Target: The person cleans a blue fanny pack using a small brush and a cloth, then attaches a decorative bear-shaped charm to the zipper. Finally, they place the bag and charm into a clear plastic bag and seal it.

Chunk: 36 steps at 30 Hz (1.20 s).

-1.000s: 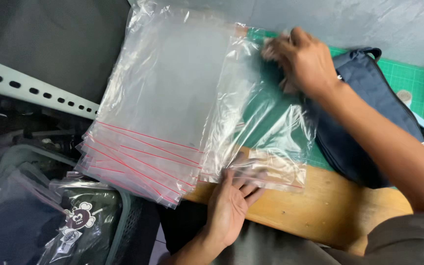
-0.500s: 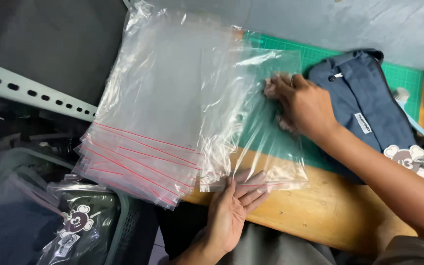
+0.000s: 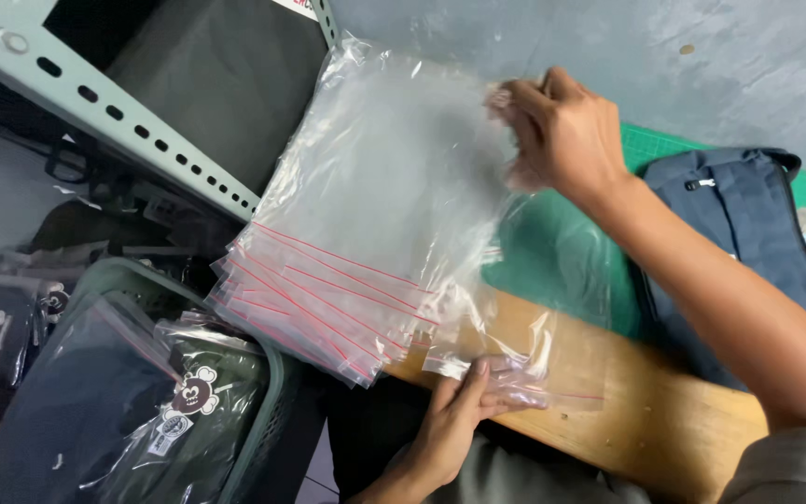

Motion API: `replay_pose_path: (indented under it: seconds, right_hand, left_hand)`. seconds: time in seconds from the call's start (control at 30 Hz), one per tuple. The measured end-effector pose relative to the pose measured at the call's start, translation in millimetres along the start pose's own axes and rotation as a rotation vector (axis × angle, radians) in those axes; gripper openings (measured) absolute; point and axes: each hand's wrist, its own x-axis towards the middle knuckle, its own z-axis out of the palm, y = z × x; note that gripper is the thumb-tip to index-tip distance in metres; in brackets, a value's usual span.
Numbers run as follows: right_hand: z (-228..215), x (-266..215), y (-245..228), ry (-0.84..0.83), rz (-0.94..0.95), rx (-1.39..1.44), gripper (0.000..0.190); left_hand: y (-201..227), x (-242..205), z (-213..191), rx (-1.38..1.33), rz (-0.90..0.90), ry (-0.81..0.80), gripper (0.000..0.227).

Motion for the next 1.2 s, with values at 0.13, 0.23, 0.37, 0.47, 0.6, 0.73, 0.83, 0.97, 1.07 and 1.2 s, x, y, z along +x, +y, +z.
replay_pose_path:
  seconds: [0.13,0.23,0.37,0.47,0.6,0.73,0.83,0.97,1.07,1.2]
  right_hand:
    - [-37,23,-96,0.11,-0.05,0.164,0.027]
    - [-17,-9,-127,-0.113,-0.032,0.291,0.015]
    - [68,-62,-60,-0.423,0.034,-0.045,0.039]
    - [102,-47,23,-0.277,0.144,-0.234,0.037]
    - [114,-16,84,-0.197,0.215,-0.282,0.025]
    - [5,53,-29,0.174,0.012,-0.026,0.029]
    - [-18,77,-83,0.378,-0.004,0.28,0.029]
    - [31,61,-93,-0.115,-0.048,0.345,0.055]
    - [-1,24,-84,-0.348,-0.017,0.382,0.068]
    - [-99,-36,-87,-0.086,0.207,0.771,0.026]
  left_hand:
    - [-16,12,-2,-0.048,-0.04,0.163,0.054]
    - [-14,13,-7,-0.107,0.006,0.106,0.063]
    - [-25,5,-24,-0.036,-0.013,0.102,0.048]
    - [-24,1,-30,0.017,-0.037,0.008,0.051]
    - [-24,-1,-39,0.149,-0.065,-0.151,0.051]
    - [-21,7,-37,0.19,-0.061,-0.179,0.036]
    - [-15,18,-29,0.351,-0.002,-0.126,0.039]
    - [7,30,-13,0.424,0.147,-0.01,0.04]
    - [34,34,1,0.487,0.264,0.052,0.039]
    - [62,63,-10,0.643,0.455,0.105,0.05]
